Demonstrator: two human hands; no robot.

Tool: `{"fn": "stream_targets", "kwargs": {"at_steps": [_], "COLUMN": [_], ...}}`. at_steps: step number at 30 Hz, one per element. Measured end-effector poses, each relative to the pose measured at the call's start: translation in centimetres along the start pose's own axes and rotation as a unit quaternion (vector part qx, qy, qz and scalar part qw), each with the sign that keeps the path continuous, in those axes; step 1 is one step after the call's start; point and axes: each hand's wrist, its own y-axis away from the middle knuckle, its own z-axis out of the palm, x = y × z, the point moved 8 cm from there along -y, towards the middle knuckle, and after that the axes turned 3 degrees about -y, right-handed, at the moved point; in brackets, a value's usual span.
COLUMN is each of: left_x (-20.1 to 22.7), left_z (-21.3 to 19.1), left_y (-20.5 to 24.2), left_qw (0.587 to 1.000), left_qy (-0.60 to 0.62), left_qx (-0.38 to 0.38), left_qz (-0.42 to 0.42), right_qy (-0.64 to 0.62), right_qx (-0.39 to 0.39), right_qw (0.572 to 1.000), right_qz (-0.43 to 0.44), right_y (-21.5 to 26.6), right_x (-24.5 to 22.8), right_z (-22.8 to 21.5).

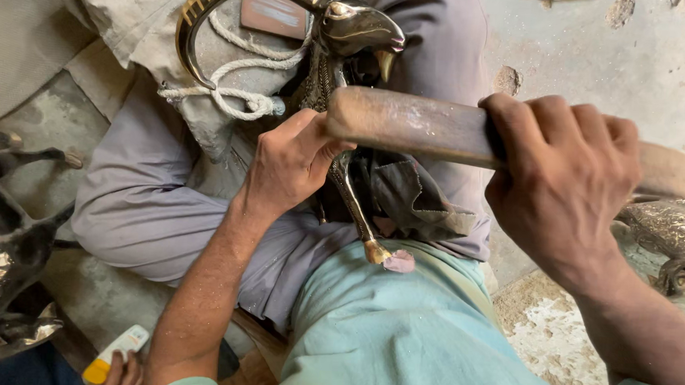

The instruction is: The person sits on the floor and repeatedly hammers a small metal ram sculpture with a wooden mallet. They hold the sculpture steady with one hand while striking it with the other, focusing on the head and neck area.

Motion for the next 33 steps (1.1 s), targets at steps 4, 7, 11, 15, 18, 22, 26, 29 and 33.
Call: {"fn": "stream_targets", "kwargs": {"at_steps": [4,7,11,15,18,22,26,29,33], "left_x": [0.1,0.5,0.7,0.8,0.6,0.9,0.6,0.5,-0.2], "left_z": [-0.3,-0.3,-1.4,-1.8,-1.0,-0.6,-0.1,0.1,0.4], "left_y": [-0.6,-0.6,0.1,0.8,0.5,0.6,0.7,0.9,1.1], "left_qw": [0.999,0.999,0.995,0.992,0.998,1.0,1.0,0.999,1.0], "left_qy": [0.018,0.017,0.072,0.098,0.049,0.019,-0.009,-0.001,-0.01], "left_qx": [0.023,0.027,0.065,0.078,0.036,0.021,0.006,0.007,-0.003], "left_qz": [-0.019,-0.01,-0.026,-0.013,-0.005,0.014,0.016,0.035,0.017], "right_qy": [-0.36,-0.096,-0.023,-0.047,-0.164,-0.389,-0.43,-0.352,-0.252], "right_qx": [0.094,0.003,-0.045,-0.059,-0.245,-0.13,-0.006,-0.051,-0.034], "right_qw": [0.927,0.995,0.997,0.986,0.904,0.853,0.868,0.917,0.957], "right_qz": [0.045,0.035,0.062,0.148,0.309,0.323,0.249,0.18,0.142], "right_y": [-0.6,-1.0,0.7,3.4,6.3,6.9,5.9,5.2,4.5], "right_x": [0.7,-0.4,0.2,2.3,4.4,2.0,-0.6,-2.1,-2.6], "right_z": [-1.6,-1.0,-1.5,0.5,5.9,6.5,4.8,4.6,3.8]}}
